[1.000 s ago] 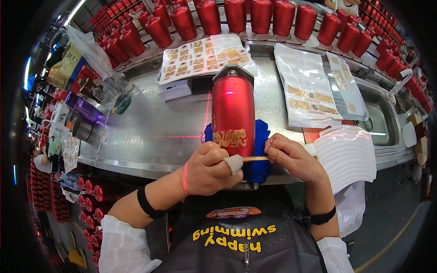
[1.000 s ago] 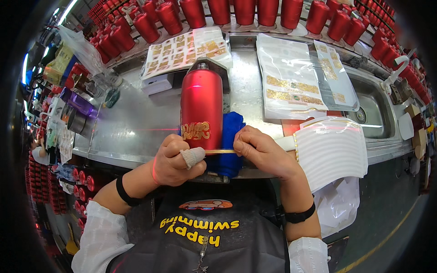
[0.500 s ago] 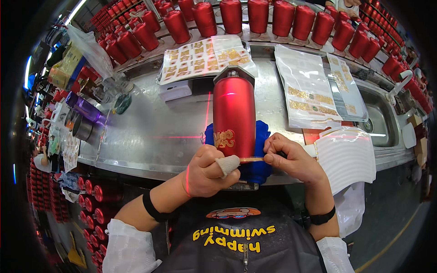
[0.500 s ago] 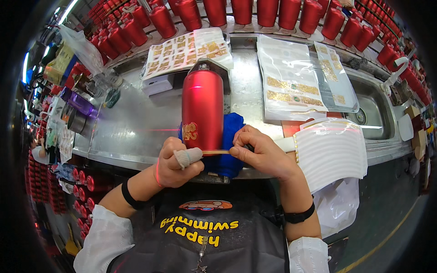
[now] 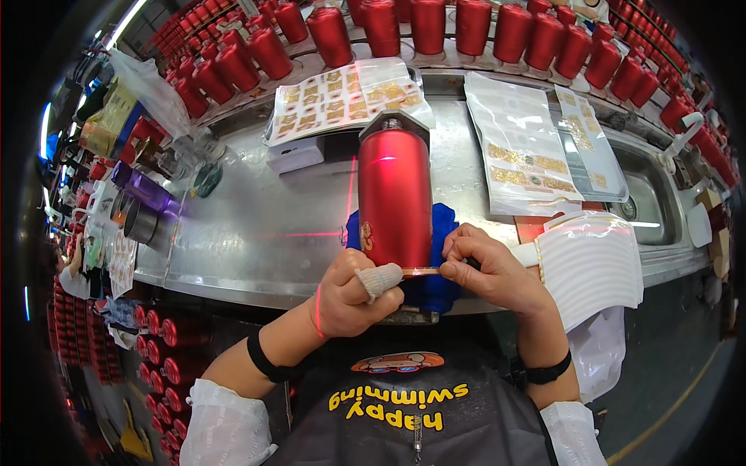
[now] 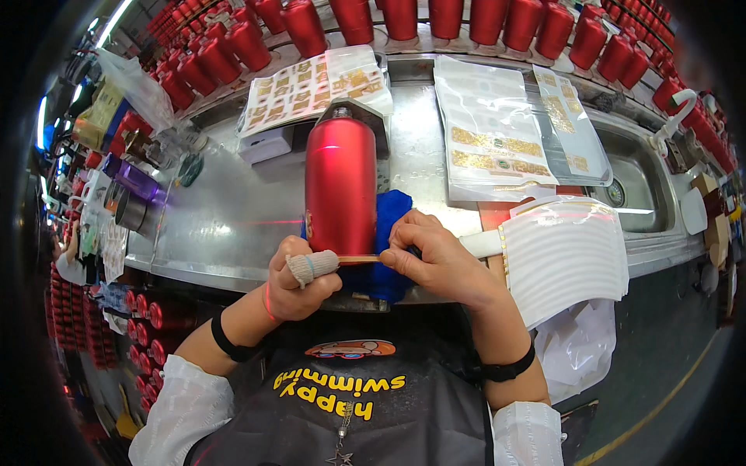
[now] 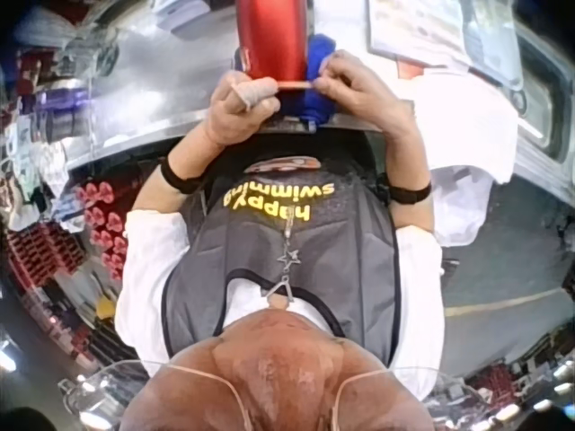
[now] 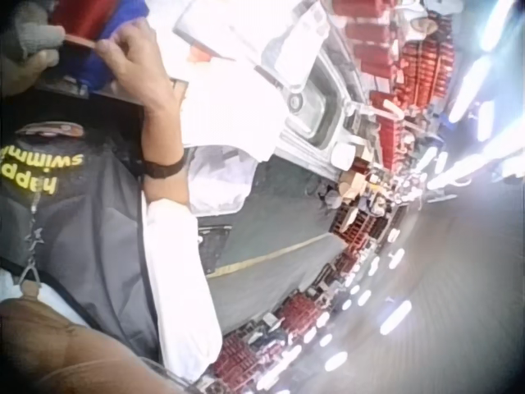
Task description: Applying gold labels to large red liquor bottles using a laser guide and a cleaning cloth.
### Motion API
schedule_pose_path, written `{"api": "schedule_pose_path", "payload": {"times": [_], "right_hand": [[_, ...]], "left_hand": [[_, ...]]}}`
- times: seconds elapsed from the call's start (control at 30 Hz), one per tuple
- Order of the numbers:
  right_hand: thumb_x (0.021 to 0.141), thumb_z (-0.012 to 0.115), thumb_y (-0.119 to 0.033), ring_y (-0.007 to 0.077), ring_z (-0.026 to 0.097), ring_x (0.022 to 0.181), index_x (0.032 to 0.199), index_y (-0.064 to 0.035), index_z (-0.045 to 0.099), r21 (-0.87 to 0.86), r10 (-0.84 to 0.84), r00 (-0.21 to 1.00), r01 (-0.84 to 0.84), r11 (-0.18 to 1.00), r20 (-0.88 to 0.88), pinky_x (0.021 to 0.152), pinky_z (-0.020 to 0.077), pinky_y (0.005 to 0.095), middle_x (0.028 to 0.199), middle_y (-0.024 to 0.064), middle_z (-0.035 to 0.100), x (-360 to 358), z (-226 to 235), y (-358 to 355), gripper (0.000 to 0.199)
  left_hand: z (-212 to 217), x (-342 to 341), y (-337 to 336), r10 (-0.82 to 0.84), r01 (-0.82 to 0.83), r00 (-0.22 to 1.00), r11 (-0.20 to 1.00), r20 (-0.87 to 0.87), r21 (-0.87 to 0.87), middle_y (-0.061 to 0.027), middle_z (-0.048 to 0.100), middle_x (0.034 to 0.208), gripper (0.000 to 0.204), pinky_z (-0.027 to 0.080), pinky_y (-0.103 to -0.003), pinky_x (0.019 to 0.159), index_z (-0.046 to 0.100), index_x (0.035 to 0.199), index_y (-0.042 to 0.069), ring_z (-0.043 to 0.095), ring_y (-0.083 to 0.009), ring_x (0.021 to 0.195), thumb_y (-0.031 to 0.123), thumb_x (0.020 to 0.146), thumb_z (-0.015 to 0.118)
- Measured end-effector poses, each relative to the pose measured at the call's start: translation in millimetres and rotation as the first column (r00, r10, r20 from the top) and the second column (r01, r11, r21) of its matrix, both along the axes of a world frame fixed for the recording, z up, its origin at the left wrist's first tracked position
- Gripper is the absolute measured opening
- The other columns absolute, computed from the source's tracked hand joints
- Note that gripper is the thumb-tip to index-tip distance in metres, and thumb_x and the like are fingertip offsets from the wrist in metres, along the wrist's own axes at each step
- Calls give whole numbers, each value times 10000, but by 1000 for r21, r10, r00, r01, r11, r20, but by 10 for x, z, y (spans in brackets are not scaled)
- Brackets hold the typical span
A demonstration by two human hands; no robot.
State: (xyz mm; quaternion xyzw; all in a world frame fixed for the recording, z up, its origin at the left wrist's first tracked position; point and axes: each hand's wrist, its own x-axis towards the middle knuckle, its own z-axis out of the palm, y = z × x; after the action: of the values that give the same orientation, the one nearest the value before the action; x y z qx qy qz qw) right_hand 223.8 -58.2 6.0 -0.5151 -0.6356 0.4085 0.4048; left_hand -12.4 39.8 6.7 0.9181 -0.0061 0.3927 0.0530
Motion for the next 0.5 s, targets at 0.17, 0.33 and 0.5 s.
{"api": "schedule_pose_path", "payload": {"times": [0.17,0.33,0.5], "right_hand": [[917,649,-159,140,454,865,797,-41,514,32,1,1000,-2,999,23,783,387,263,946,41,492,-6,-16,9,216],[879,675,-209,238,496,909,795,-45,564,-22,-66,996,65,998,-51,837,396,343,881,71,546,-44,10,-4,215],[872,680,-201,261,496,912,802,-44,567,57,-80,996,78,995,30,839,400,355,889,85,532,-97,25,24,207]], "left_hand": [[153,39,46,-52,58,994,996,-95,70,6,549,928,313,421,-324,659,676,886,111,503,-179,786,69,589,765],[186,107,61,-107,151,972,967,-209,207,9,532,916,330,415,-313,642,677,874,113,495,-171,770,60,555,748],[39,17,8,-32,32,999,998,-3,-61,9,527,911,332,408,-299,615,682,843,127,493,-169,752,48,524,733]]}}
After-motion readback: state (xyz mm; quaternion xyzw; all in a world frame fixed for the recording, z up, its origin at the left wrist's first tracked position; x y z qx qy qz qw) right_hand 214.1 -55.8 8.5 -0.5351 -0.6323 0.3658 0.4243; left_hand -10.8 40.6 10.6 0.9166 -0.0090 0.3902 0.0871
